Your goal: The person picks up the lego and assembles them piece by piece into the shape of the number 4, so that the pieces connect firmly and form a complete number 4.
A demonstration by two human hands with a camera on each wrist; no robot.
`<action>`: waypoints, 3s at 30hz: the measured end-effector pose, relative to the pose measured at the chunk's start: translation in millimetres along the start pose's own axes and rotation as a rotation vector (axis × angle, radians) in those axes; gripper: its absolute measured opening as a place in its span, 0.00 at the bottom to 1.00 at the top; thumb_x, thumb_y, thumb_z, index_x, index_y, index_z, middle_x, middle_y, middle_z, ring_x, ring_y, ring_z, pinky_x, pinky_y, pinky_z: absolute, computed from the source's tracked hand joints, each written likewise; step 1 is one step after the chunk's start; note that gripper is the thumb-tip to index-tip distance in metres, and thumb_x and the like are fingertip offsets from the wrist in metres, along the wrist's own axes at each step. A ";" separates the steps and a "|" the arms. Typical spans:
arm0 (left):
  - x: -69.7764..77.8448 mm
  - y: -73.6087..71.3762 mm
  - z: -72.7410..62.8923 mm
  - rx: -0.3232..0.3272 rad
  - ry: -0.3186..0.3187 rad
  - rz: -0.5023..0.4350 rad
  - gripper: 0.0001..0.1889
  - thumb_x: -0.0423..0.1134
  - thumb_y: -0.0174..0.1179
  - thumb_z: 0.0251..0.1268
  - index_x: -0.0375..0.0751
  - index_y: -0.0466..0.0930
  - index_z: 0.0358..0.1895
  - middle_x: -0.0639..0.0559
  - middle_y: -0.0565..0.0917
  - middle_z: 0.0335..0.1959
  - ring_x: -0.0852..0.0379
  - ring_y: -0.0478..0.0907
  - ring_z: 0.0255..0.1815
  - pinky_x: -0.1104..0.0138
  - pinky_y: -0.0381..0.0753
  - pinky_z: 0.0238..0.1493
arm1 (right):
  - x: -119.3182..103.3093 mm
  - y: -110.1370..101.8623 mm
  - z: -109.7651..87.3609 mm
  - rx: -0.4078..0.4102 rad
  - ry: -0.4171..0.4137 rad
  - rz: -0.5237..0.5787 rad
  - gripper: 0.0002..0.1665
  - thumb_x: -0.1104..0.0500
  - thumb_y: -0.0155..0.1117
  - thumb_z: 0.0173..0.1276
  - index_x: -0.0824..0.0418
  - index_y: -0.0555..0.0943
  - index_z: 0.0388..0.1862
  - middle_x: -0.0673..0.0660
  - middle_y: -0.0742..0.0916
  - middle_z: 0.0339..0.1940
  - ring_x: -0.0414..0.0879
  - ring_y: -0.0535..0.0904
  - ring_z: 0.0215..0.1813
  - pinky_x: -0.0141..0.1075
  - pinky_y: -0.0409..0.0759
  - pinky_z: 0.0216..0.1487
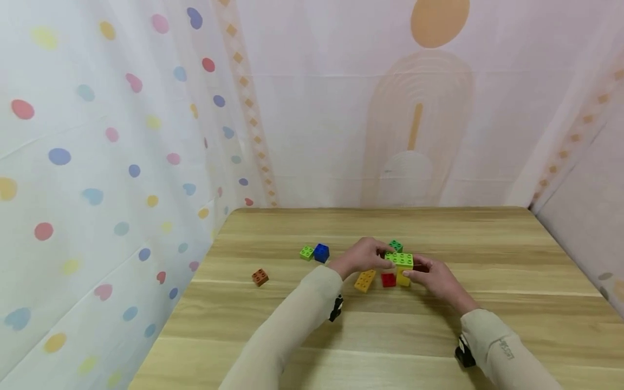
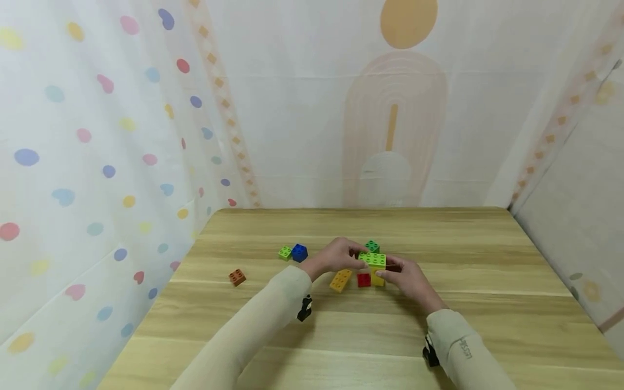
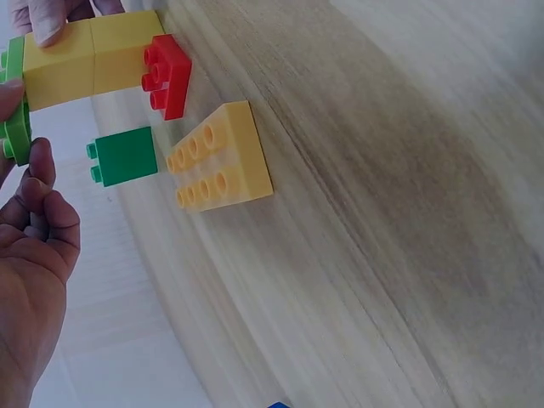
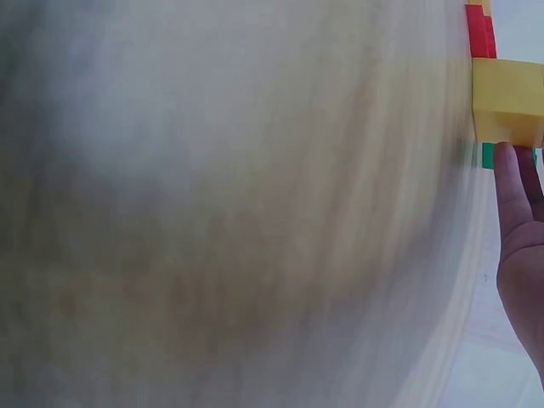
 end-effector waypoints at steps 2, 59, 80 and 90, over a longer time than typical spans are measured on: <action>1.5 -1.0 0.4 -0.008 0.006 -0.002 0.19 0.40 0.69 0.63 0.40 0.85 0.56 0.57 0.83 0.33 0.61 0.74 0.30 0.71 0.75 0.32 | -1.2 -0.4 0.0 0.007 0.008 -0.008 0.32 0.50 0.66 0.71 0.67 0.74 0.66 0.62 0.83 0.56 0.52 0.79 0.53 0.41 0.79 0.48; -7.1 -4.1 -1.2 0.027 0.007 0.058 0.22 0.51 0.63 0.69 0.45 0.81 0.60 0.59 0.81 0.41 0.62 0.75 0.39 0.70 0.77 0.39 | -16.3 -1.3 3.8 0.019 -0.033 0.029 0.32 0.50 0.65 0.72 0.68 0.74 0.67 0.64 0.81 0.60 0.50 0.77 0.55 0.40 0.76 0.51; -33.0 -27.6 -21.0 0.261 -0.024 0.037 0.24 0.55 0.54 0.75 0.41 0.80 0.61 0.54 0.81 0.47 0.59 0.76 0.44 0.66 0.78 0.44 | -9.5 1.0 5.9 0.042 0.008 0.021 0.35 0.46 0.65 0.71 0.65 0.73 0.69 0.61 0.83 0.56 0.47 0.77 0.51 0.37 0.75 0.51; -37.0 -25.7 -35.1 0.279 -0.053 0.047 0.23 0.53 0.56 0.74 0.40 0.81 0.60 0.53 0.81 0.47 0.58 0.76 0.46 0.64 0.77 0.47 | -10.3 0.7 4.6 0.047 0.000 0.015 0.35 0.47 0.65 0.71 0.66 0.72 0.70 0.62 0.82 0.57 0.47 0.76 0.51 0.38 0.74 0.51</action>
Point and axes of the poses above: each hand's wrist, its own z-axis towards the middle knuckle, its own y-axis out of the palm, x = y × z, the point moved 2 cm from there along z, towards the middle knuckle
